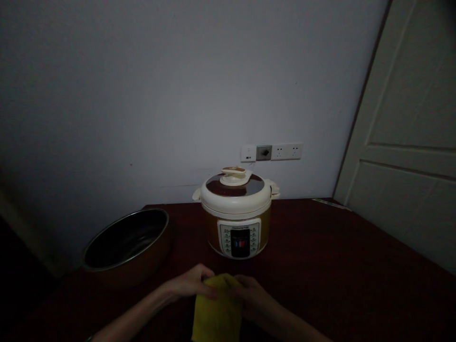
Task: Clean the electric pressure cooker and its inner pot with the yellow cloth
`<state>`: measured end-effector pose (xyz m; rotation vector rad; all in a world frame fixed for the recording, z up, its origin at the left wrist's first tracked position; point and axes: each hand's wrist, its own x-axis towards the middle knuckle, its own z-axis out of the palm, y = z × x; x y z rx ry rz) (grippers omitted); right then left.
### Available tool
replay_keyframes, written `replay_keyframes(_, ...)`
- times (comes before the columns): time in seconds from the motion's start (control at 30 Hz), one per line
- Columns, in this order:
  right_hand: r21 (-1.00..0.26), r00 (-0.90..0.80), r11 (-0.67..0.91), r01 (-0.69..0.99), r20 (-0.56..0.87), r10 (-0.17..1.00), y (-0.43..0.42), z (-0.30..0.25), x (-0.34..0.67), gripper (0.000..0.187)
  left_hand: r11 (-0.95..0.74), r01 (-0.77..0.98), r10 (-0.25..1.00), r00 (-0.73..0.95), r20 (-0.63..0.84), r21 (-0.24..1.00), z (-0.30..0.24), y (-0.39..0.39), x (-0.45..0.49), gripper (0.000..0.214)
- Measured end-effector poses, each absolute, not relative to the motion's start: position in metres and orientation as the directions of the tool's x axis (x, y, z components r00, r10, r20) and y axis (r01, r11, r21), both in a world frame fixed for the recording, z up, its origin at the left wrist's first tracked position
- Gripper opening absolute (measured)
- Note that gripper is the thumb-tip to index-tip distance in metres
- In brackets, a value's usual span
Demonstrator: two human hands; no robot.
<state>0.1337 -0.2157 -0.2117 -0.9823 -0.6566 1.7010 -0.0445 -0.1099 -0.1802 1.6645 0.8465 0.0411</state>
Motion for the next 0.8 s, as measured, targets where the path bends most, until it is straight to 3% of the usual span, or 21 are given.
replay_keyframes(0.17,-0.788,-0.103,-0.367,-0.494,-0.366,0.925,-0.235,-0.217,0.177,0.047,0.149,0.422,0.810,0.466,-0.355,0.894,-0.180,-0.051,-0.063,0.020)
replay_keyframes(0.27,-0.778,-0.086,-0.350,-0.521,-0.360,0.929,-0.244,-0.222,0.203,0.045,0.200,0.175,0.931,0.271,-0.243,0.964,-0.177,-0.018,-0.070,0.018)
replay_keyframes(0.37,-0.775,-0.054,-0.327,-0.540,-0.356,0.933,-0.251,-0.225,0.218,0.042,0.232,-0.082,0.971,0.087,-0.225,0.969,-0.176,-0.005,-0.064,0.017)
replay_keyframes(0.43,-0.771,-0.033,-0.321,-0.550,-0.364,0.931,-0.255,-0.226,0.222,0.041,0.256,-0.189,0.967,0.068,-0.247,0.948,-0.180,-0.007,-0.052,0.020)
replay_keyframes(0.6,-0.761,-0.041,-0.317,-0.565,-0.358,0.933,-0.262,-0.225,0.224,0.038,0.347,-0.300,0.933,0.212,-0.292,0.889,-0.193,-0.030,-0.017,0.023)
replay_keyframes(0.8,-0.765,-0.042,-0.309,-0.565,-0.348,0.937,-0.265,-0.225,0.228,0.040,0.348,-0.394,0.936,0.106,-0.334,0.851,-0.196,-0.068,0.001,0.019)
